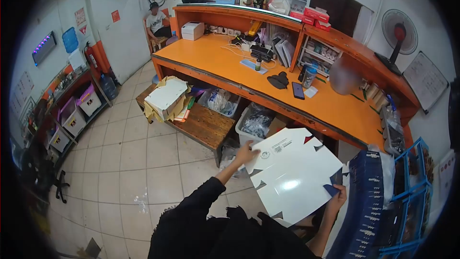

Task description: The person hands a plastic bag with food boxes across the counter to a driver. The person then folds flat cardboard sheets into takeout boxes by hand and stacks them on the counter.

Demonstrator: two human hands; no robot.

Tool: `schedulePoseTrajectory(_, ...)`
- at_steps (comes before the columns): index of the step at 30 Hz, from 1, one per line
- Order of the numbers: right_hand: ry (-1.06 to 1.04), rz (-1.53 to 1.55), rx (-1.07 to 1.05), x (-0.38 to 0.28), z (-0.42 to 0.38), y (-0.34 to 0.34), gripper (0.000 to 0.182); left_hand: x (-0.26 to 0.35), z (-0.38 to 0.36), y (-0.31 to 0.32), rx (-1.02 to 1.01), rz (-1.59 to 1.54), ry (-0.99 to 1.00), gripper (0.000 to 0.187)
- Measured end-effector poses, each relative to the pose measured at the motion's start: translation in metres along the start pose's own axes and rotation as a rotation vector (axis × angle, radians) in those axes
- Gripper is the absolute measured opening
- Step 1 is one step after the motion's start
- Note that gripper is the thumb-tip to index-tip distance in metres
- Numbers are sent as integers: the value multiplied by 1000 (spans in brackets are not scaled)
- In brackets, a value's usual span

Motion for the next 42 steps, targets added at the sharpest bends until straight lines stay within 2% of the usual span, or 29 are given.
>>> schedulePoseTrajectory(2,-77,-73,-78,6,16,9,25,-13,-5,47,61,287,219,73)
schedulePoseTrajectory(3,-94,-214,-201,-30,22,22,30,-2,-13,58,-193,18,156,78)
schedulePoseTrajectory(4,-184,-258,-319,-35,27,32,31,15,-30,60,-447,-250,87,83)
schedulePoseTrajectory(6,-466,-258,-565,-36,29,58,25,51,-63,46,-872,-1020,-301,91)
schedulePoseTrajectory(7,-600,-285,-676,-39,28,72,19,54,-63,46,-922,-1189,-289,98)
schedulePoseTrajectory(8,-695,-294,-793,-38,25,83,18,54,-59,44,-915,-1200,-292,98)
schedulePoseTrajectory(9,-836,-317,-784,-21,18,93,12,54,-52,42,-930,-1286,-390,99)
schedulePoseTrajectory(10,-842,-315,-799,-19,17,100,12,53,-47,39,-943,-1373,-489,99)
schedulePoseTrajectory(11,-879,-317,-844,-18,16,107,12,49,-43,35,-873,-1382,-608,89)
schedulePoseTrajectory(12,-918,-319,-887,-16,17,113,12,44,-42,31,-865,-1395,-605,89)
schedulePoseTrajectory(14,-933,-320,-915,-9,22,121,13,36,-37,16,-947,-1461,-498,76)
schedulePoseTrajectory(15,-963,-304,-909,-9,24,125,13,33,-35,11,-996,-1535,-457,56)
schedulePoseTrajectory(16,-990,-289,-904,-8,25,129,14,30,-31,11,-992,-1544,-457,56)
schedulePoseTrajectory(18,-970,-255,-906,0,28,138,15,25,-26,17,-809,-1431,-538,39)
schedulePoseTrajectory(19,-951,-223,-898,6,30,144,16,23,-25,19,-809,-1440,-537,39)
schedulePoseTrajectory(20,-957,-226,-903,14,28,150,16,23,-23,20,-720,-1508,-508,34)
schedulePoseTrajectory(21,-612,-63,-795,25,27,155,17,23,-19,21,-629,-1573,-474,30)
schedulePoseTrajectory(22,-271,93,-674,36,26,162,18,25,-14,24,-630,-1582,-463,30)
schedulePoseTrajectory(23,57,175,-615,42,23,170,18,26,-9,28,-592,-1742,-377,28)
schedulePoseTrajectory(24,52,172,-625,44,21,184,18,27,-4,31,-546,-1901,-290,26)
schedulePoseTrajectory(26,439,635,-391,43,21,212,17,23,18,37,-414,-1991,-156,25)
schedulePoseTrajectory(27,272,493,-475,35,26,218,19,20,24,31,-387,-1942,-71,24)
schedulePoseTrajectory(28,265,493,-490,18,36,226,19,21,30,21,-359,-1891,15,23)
schedulePoseTrajectory(30,-502,162,-714,-23,51,240,25,27,29,-15,-335,-1793,57,22)
schedulePoseTrajectory(32,-595,160,-796,-22,57,249,32,30,20,-49,-309,-1688,83,22)
schedulePoseTrajectory(34,-993,33,-819,-38,64,261,35,34,10,-74,-295,-1529,222,23)
schedulePoseTrajectory(36,-1061,27,-743,-48,65,272,35,46,-2,-91,-283,-1504,245,25)
schedulePoseTrajectory(38,-1122,-22,-674,-59,68,278,35,60,-10,-104,-176,-1322,251,28)
schedulePoseTrajectory(42,-1074,-77,-636,-62,70,280,35,72,-3,-110,-161,-1131,278,27)
Point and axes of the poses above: each hand's wrist, its own z-axis towards the middle knuckle, its own y-axis out of the palm, x = y × z, the point moved 1 cm from there along z, towards the middle knuckle, and after that the axes turned 6 degrees about z, right-handed, at the moved point
